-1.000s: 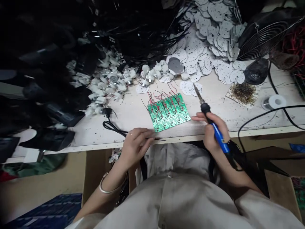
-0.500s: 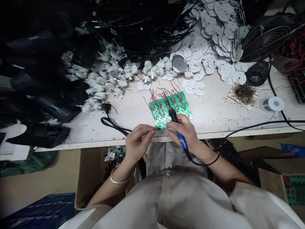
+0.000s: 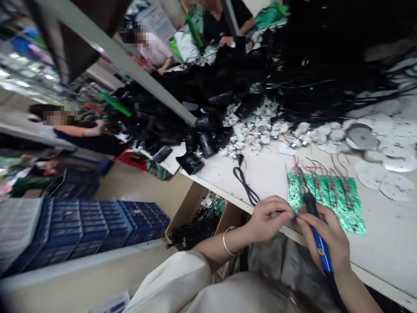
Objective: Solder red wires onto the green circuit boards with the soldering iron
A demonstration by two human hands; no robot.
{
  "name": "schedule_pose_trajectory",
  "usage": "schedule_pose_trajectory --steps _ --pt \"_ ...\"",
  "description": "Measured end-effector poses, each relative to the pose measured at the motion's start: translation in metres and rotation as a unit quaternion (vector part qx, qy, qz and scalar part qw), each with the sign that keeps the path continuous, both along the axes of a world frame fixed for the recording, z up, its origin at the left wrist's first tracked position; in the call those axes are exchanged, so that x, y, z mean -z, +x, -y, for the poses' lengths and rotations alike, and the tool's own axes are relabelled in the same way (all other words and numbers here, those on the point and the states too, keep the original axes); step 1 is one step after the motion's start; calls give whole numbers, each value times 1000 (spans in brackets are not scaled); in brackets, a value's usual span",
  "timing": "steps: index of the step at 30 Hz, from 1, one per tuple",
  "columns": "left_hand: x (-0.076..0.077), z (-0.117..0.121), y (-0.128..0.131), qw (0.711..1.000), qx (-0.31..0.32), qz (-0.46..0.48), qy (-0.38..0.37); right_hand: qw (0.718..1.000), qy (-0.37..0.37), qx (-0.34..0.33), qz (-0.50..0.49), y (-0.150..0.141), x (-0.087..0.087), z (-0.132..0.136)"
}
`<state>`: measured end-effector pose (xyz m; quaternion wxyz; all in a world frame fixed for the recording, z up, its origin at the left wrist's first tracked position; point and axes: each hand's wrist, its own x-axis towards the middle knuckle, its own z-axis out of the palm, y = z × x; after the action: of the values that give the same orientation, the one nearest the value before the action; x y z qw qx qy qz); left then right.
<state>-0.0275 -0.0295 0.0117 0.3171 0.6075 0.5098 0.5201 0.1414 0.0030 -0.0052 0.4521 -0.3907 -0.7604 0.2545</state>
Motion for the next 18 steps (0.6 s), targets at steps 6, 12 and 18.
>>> schedule_pose_trajectory --steps 6,12,18 --pt "13 -3 -3 996 -17 -73 37 996 88 -6 32 -4 11 -8" --pt "7 3 -5 991 -25 -126 43 983 158 19 94 2 12 -7" --pt "17 -5 -20 967 -83 -241 2 999 32 5 -25 37 -13 8"
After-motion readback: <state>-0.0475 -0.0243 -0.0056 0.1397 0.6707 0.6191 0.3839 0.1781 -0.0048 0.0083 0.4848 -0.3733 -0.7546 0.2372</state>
